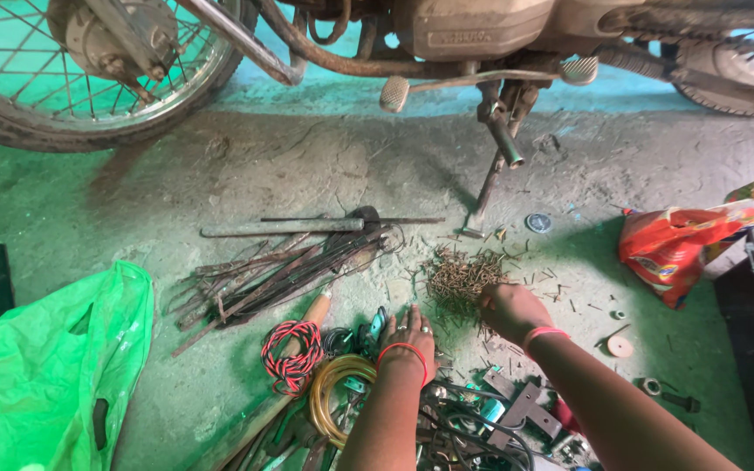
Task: The person sits on the floor and sorts a pile of small metal nails by hand. They pick up handfuls of nails, separate them, and place them into a red and yellow plastic bag. The task is repetitive and involves handling small hardware items.
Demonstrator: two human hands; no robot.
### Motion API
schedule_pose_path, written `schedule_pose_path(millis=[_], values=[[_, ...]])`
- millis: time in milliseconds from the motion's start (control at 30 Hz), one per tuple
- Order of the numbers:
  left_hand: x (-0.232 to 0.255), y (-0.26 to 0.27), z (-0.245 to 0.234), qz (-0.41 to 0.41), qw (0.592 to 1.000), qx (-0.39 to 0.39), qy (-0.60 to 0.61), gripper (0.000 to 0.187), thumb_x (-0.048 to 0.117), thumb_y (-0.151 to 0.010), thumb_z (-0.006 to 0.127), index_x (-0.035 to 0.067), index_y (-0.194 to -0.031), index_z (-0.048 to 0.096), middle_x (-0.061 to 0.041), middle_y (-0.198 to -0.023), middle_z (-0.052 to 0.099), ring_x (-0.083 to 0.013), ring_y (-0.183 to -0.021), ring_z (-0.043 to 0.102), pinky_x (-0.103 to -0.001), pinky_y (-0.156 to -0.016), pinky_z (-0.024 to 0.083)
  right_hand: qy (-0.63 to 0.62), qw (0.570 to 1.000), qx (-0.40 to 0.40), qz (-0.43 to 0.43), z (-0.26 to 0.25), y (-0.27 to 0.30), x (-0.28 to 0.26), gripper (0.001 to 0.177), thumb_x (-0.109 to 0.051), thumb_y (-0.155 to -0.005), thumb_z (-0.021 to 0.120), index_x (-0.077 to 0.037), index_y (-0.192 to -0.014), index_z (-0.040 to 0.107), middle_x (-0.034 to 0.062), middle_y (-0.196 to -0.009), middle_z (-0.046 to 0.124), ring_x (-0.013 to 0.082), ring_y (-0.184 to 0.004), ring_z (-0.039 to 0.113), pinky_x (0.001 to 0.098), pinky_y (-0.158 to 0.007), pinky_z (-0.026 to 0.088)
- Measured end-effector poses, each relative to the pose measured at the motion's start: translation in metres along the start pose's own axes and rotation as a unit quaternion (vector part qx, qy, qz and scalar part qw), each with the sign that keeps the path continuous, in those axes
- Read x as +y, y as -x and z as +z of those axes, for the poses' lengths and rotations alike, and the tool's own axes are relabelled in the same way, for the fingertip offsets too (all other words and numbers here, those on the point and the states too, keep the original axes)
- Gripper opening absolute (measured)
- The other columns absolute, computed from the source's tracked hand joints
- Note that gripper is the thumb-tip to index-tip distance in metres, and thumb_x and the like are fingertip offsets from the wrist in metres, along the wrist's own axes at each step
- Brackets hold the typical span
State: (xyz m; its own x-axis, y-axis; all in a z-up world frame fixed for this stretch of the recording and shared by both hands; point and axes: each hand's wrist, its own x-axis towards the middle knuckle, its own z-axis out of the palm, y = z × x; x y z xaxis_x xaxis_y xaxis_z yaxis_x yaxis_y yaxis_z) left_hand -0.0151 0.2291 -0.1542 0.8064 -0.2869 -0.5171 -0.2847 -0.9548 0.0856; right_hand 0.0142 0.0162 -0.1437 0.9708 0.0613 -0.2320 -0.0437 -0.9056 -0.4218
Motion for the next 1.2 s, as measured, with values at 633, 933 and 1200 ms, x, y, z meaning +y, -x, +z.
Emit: schedule_pose_path(millis=[633,933,1200], values=[[-0.003,-0.005,-0.018,0.004,0.997,-0.077,-0.01,0.091,0.059,-0.092,0.063,0.004,-0.158,0.032,-0.019,-0.173,0.001,-0.0305,-0.16,0.008,-0.043,-0.128,0.011,0.033,0.999,-0.001,0.031,0.02,-0.013,-0.035,0.032,-0.04,-0.082,0.077,-0.017,-0.103,0.071,0.0083,-0.112,0.07,0.0311,-0.101,0.071,0.0447,-0.086,0.058],[-0.007,-0.005,-0.017,0.015,0.997,-0.072,-0.007,0.095,0.054,-0.09,0.069,-0.001,-0.157,0.03,-0.02,-0.172,0.001,-0.0299,-0.159,0.01,-0.044,-0.127,0.013,0.061,0.998,0.015,0.01,0.041,-0.029,-0.031,0.023,-0.032,-0.085,0.073,-0.016,-0.101,0.069,0.0121,-0.106,0.072,0.033,-0.098,0.071,0.0449,-0.084,0.059],[-0.009,-0.007,-0.015,0.018,0.997,-0.074,-0.006,0.1,0.052,-0.09,0.07,0.0,-0.16,0.022,-0.019,-0.172,-0.001,-0.0299,-0.159,0.009,-0.044,-0.127,0.014,-0.007,0.999,-0.028,0.017,0.042,-0.041,-0.011,0.016,-0.027,-0.084,0.073,-0.019,-0.099,0.074,0.0084,-0.097,0.077,0.0262,-0.091,0.075,0.039,-0.084,0.06]])
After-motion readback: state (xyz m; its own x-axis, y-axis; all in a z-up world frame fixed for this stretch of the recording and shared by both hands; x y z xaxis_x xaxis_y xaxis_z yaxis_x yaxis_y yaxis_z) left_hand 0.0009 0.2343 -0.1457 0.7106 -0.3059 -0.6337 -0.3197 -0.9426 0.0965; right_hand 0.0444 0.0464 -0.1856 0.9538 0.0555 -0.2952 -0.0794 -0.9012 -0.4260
